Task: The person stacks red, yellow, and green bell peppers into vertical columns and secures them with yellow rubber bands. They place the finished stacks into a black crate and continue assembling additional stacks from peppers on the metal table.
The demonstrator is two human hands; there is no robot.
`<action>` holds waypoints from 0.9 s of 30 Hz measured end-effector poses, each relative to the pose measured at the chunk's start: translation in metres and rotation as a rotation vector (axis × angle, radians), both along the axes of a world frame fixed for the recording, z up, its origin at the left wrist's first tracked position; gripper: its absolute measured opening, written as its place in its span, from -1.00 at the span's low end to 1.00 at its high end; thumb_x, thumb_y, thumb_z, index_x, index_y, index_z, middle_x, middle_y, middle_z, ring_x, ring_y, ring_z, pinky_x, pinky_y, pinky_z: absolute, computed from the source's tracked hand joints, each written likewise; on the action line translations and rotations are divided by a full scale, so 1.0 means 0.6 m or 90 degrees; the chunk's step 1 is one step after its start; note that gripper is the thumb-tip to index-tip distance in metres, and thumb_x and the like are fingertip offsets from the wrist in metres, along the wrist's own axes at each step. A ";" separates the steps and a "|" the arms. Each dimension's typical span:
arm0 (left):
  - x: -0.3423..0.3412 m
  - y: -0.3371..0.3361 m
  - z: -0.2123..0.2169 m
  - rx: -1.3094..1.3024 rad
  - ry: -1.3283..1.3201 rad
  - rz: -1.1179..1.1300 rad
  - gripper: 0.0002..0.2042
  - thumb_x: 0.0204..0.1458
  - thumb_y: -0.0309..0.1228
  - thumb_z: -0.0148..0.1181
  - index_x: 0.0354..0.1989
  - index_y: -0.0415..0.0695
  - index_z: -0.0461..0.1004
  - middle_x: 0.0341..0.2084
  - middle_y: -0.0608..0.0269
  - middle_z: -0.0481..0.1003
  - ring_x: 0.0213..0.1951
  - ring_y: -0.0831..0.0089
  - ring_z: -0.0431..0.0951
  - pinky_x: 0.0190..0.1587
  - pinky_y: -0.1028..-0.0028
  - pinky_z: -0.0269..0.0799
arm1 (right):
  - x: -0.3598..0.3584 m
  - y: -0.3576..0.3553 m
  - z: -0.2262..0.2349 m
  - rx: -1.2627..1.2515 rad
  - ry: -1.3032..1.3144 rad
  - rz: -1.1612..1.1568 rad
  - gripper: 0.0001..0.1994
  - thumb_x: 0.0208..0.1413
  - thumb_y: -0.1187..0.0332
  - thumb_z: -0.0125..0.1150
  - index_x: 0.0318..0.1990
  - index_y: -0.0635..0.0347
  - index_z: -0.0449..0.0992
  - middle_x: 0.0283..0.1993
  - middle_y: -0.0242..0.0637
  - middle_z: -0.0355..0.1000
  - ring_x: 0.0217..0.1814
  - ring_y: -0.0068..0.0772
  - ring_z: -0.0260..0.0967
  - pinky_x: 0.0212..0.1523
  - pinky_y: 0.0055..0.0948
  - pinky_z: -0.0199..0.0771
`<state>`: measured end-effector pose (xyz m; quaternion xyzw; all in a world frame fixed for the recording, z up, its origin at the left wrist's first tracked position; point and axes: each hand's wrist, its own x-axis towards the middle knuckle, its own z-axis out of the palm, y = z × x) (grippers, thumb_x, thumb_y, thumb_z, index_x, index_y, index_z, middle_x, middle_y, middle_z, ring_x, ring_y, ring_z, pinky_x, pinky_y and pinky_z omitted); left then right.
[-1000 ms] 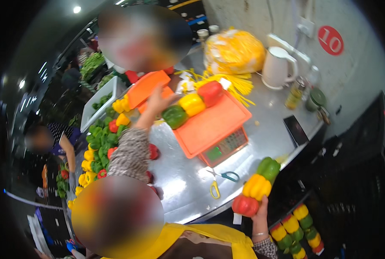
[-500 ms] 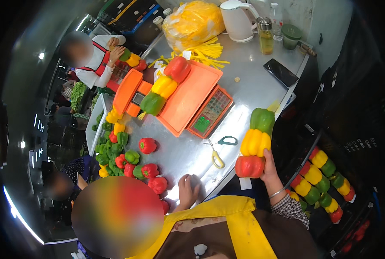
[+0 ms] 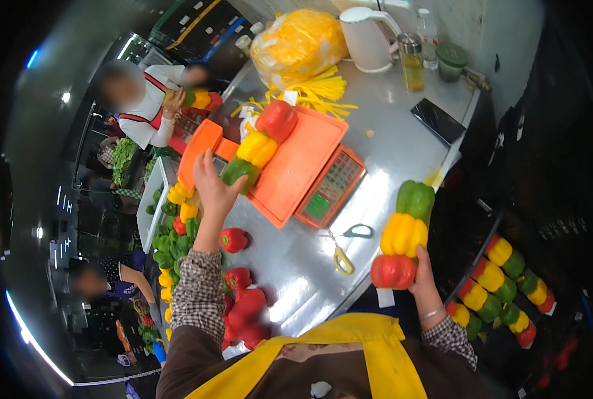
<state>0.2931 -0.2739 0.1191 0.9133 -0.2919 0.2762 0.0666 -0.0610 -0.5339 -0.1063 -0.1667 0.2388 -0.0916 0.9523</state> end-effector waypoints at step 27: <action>-0.224 0.298 0.015 -0.750 0.825 -0.013 -0.42 -0.14 -0.39 0.40 0.10 -0.22 0.33 -0.12 0.19 0.51 -0.13 0.32 0.55 -0.06 0.31 0.50 | 0.541 0.121 0.282 -0.329 -0.097 0.171 -0.52 -0.03 0.33 0.39 0.03 0.29 0.37 -0.09 -0.22 0.46 -0.09 -0.34 0.48 -0.11 -0.33 0.54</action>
